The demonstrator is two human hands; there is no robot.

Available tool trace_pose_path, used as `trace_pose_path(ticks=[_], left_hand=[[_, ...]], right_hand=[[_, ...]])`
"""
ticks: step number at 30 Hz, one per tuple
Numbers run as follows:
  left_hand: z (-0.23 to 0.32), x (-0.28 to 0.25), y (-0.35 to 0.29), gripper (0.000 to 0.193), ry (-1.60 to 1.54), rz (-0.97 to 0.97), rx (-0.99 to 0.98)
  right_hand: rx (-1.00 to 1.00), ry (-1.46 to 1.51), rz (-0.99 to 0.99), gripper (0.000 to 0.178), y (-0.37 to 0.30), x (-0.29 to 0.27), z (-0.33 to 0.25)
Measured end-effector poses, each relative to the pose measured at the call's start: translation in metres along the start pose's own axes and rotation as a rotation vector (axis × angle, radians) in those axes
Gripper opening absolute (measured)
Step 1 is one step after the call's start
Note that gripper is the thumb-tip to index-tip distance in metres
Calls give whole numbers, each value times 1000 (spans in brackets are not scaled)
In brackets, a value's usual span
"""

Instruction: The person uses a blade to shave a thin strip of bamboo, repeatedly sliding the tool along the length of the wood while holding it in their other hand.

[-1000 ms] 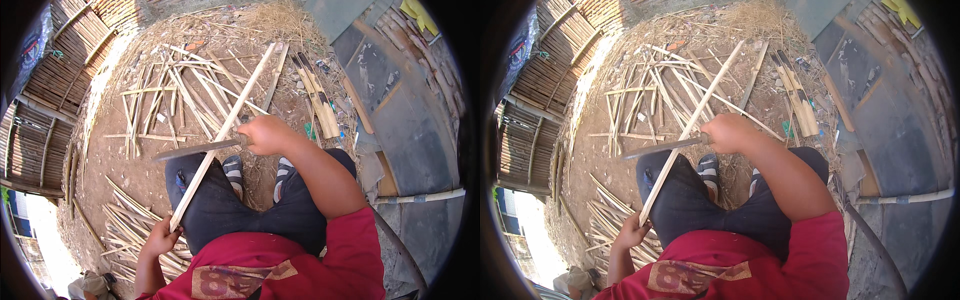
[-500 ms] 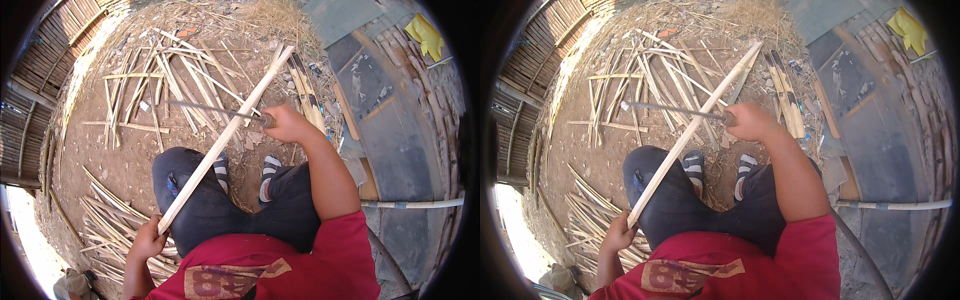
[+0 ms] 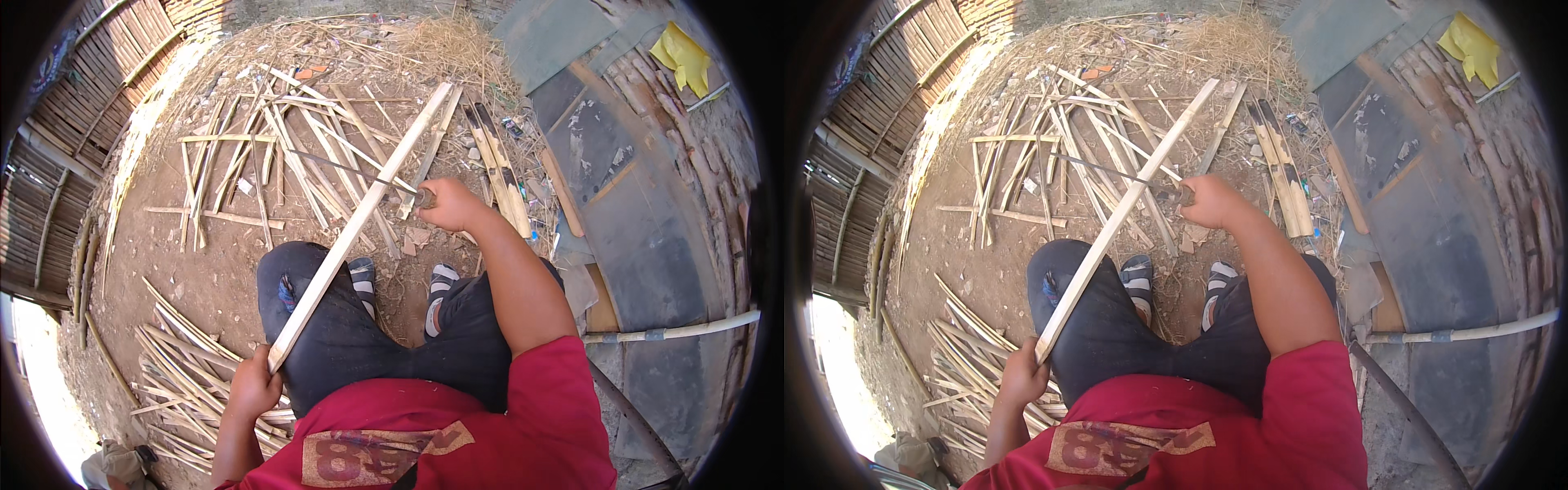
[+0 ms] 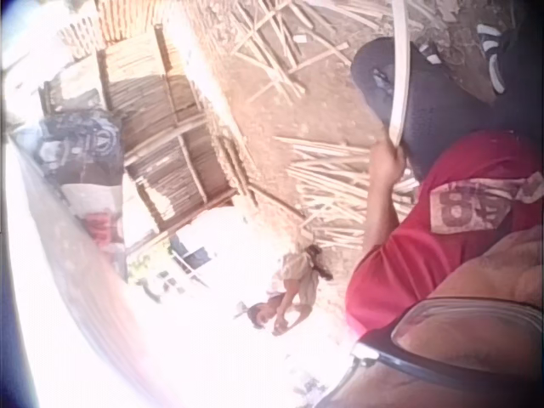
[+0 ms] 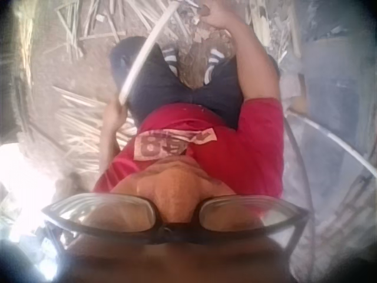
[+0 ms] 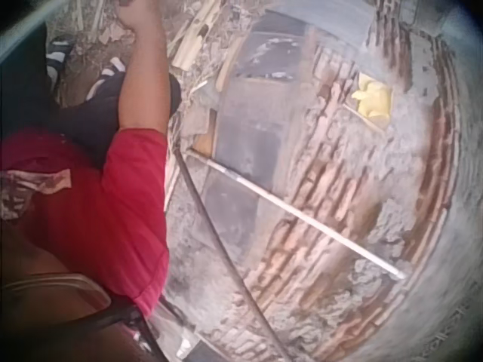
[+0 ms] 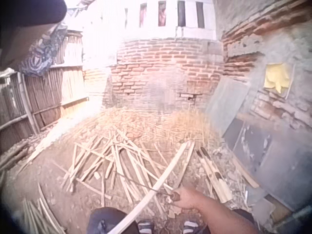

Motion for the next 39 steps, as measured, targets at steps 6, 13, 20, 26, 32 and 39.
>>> trace_pose_path(ticks=[6, 13, 20, 26, 32, 39], left_hand=[[0, 4, -7, 33, -55, 19, 12], [5, -2, 2, 30, -38, 2, 35], [8, -4, -3, 32, 50, -4, -61], [6, 5, -10, 28, 60, 81, -13], [11, 7, 0, 27, -79, 33, -34], [7, 1, -26, 34, -8, 125, 65]], right_hand=[[-113, -361, -97, 45, -33, -3, -71], [145, 180, 188, 43, 1, -15, 20], [-61, -141, -214, 45, -15, 8, -34], [38, 13, 58, 38, -16, -4, -8], [99, 288, 148, 36, -15, 9, 35], [-45, -213, 220, 36, -30, 1, -40]])
Point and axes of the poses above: each hand's wrist, its own y-axis towards the middle knuckle, its own x-axis out of the palm, z = x × y, the point moved 2 cm from there along y, towards the middle knuckle, and after that the axes turned 14 degrees about -z, right-handed, at the moved point
